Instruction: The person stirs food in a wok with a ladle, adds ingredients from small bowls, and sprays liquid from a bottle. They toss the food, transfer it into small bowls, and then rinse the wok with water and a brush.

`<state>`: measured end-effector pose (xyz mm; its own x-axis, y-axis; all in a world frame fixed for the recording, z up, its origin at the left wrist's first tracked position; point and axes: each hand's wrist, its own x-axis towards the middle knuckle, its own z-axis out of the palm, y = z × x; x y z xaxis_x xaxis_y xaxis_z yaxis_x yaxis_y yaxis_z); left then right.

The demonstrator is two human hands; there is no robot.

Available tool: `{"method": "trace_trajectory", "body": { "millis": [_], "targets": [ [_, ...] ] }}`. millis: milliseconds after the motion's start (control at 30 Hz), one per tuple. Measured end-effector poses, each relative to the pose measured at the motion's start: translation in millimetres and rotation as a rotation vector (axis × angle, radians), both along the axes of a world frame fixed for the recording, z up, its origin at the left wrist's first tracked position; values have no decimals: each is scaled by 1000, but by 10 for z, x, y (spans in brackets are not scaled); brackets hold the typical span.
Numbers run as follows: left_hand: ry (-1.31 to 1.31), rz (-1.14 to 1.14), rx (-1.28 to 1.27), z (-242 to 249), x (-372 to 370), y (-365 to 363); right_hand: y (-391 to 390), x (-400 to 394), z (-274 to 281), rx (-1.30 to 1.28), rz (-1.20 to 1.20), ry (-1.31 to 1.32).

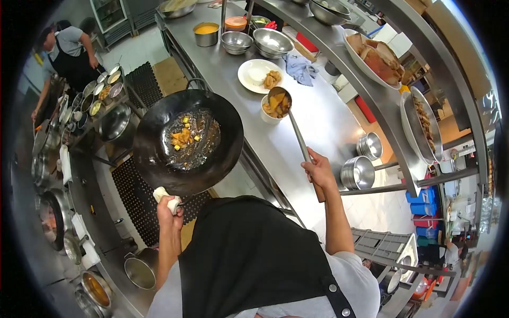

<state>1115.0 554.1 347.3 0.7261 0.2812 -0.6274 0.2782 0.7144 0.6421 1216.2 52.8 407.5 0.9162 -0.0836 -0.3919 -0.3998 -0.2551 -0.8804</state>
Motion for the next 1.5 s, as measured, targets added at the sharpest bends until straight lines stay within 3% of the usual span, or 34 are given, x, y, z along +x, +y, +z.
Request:
{"method": "trace_trajectory", "body": {
  "millis": [100,233,333,400,433,500,667,733,967,1133,1333,1500],
  "targets": [
    [37,48,22,136,-1,-251,-86,106,-408,-206,-10,-82],
    [12,92,29,48,-97,-413,-173,104,-576,-240,29,-190],
    [25,99,22,91,-135,-481,-28,67,-446,-51,-56,-98],
    [35,107,35,136,-138,-505,75,53,-429,224,-173,-103],
    [43,112,44,144,-137,-530,98,25,-363,221,-152,-97],
    [38,137,17,-10,-146,-502,238,-42,-199,634,-211,-65],
    [87,170,125,37,-202,-419,736,31,-76,500,110,146],
    [81,140,138,46,-218,-340,1043,254,-202,338,394,155],
    [74,149,244,22,-136,10,2148,492,-375,74,533,148],
    [46,168,305,108,0,245,2703,313,-441,185,564,263],
    [107,108,360,-60,19,725,3059,215,-589,521,552,524],
    [145,35,355,-29,52,1034,3195,302,-630,589,601,545]
  ]
}}
